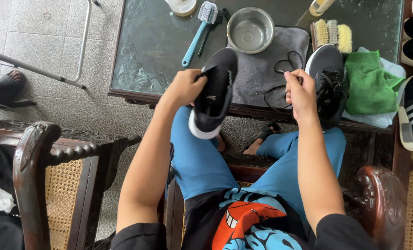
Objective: The person removes the laces from a pair of black sneakers, placing them into a small bowl. They then use a brush to scrub the interior lining of the shoes. The person repeats the process of removing laces and scrubbing the interior for the second shoe.
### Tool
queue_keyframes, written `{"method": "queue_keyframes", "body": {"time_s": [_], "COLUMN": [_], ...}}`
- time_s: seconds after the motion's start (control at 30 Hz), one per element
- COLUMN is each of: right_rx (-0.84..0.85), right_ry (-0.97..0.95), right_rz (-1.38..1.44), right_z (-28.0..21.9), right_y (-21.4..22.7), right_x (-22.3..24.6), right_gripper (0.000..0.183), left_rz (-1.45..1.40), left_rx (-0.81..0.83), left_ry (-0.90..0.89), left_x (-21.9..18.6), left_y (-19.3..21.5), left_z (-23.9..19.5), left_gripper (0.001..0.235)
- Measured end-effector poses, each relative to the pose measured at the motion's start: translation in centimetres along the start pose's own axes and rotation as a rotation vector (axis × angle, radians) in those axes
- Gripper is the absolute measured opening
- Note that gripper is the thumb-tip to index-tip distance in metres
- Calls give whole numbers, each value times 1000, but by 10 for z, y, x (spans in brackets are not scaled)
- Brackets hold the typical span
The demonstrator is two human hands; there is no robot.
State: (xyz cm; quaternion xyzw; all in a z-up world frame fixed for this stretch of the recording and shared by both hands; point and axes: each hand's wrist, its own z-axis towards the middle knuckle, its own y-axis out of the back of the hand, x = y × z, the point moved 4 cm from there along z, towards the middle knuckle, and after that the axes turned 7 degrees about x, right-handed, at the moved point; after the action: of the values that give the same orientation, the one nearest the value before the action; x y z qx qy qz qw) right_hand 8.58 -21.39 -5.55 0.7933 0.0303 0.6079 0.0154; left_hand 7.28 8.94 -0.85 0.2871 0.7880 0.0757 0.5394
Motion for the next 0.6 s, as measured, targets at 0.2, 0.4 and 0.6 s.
{"method": "queue_keyframes", "body": {"time_s": [0.2,0.4,0.6], "right_rx": [-103,237,39], "right_ry": [221,-287,-14], "right_rz": [-781,-1183,-1246], "right_z": [30,44,87], "right_y": [20,8,39], "right_x": [-9,-35,-81], "right_gripper": [37,94,33], "left_rz": [311,348,350], "left_rx": [-246,-320,-441], "left_ry": [10,83,-12], "left_x": [52,62,40], "left_y": [1,-5,3], "left_z": [40,56,34], "left_gripper": [32,34,34]}}
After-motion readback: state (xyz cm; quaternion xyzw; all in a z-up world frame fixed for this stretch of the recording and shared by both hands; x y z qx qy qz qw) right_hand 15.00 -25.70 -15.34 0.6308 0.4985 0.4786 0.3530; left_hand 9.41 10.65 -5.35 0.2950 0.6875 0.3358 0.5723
